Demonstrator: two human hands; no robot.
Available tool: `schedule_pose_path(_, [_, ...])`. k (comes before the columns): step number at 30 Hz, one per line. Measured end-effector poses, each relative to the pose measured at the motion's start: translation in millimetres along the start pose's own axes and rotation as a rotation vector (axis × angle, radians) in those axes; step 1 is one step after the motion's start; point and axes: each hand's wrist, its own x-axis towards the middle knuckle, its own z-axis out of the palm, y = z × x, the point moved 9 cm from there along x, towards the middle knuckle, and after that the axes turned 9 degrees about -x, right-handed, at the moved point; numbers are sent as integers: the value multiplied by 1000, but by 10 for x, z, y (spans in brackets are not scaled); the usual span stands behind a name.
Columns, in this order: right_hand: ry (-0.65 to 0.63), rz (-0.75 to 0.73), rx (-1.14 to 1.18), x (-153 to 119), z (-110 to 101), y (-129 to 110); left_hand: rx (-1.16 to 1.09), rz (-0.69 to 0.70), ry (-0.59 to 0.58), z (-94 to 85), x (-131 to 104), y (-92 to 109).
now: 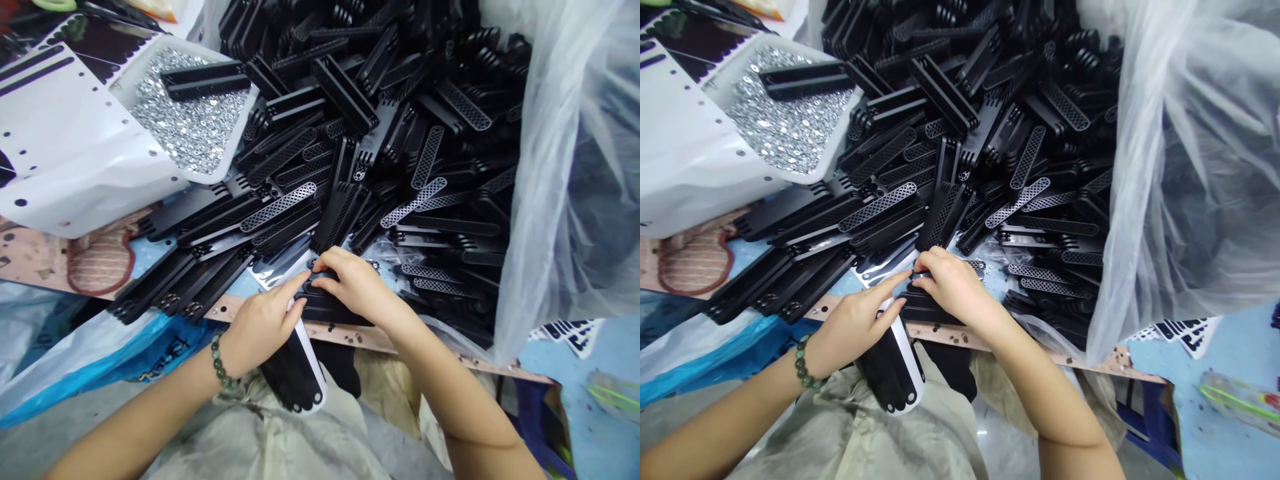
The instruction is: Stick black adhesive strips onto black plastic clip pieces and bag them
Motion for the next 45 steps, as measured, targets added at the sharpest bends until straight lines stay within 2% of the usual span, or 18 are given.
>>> schedule_pose_path(6, [21, -8, 10, 4, -5, 7, 55, -17, 27, 19, -7, -3])
schedule_pose_path(11, [-13, 13, -12, 24, -11, 11, 74, 27, 52, -5, -4, 46])
schedule_pose_path(15, [-46, 24, -68, 39, -1, -8, 216, 70, 17, 33, -11, 110])
schedule_pose_path(19, [-50, 83, -306, 7, -53, -101, 409, 85, 12, 36, 0, 172])
schedule_pose_path(22, [-35, 106, -524, -72, -177, -173, 489, 90, 7, 34, 17, 214])
schedule_pose_path(24, [0, 161, -560, -159, -299, -90, 517, 78, -1, 36, 23, 221])
schedule_pose_path(27, [43, 276, -346, -316, -407, 239, 540, 56, -22, 49, 19, 215])
schedule_pose_path(30, [81, 296, -44, -426, -358, 523, 562, 38, -48, 68, 6, 199])
schedule_pose_path(32, [106, 307, 35, -464, -299, 638, 574, 43, -53, 74, 0, 198])
schedule_pose_path(35, [130, 331, 42, -480, -241, 702, 569, 64, -29, 64, -5, 209])
schedule_pose_path(40, [132, 326, 18, -459, -230, 656, 519, 46, -21, 47, -5, 204])
schedule_pose_path(43, [126, 345, -68, -458, -240, 670, 508, 26, -45, 46, 15, 195])
schedule_pose_path(45, [127, 410, -190, -492, -271, 729, 471, 4, -70, 49, 33, 160])
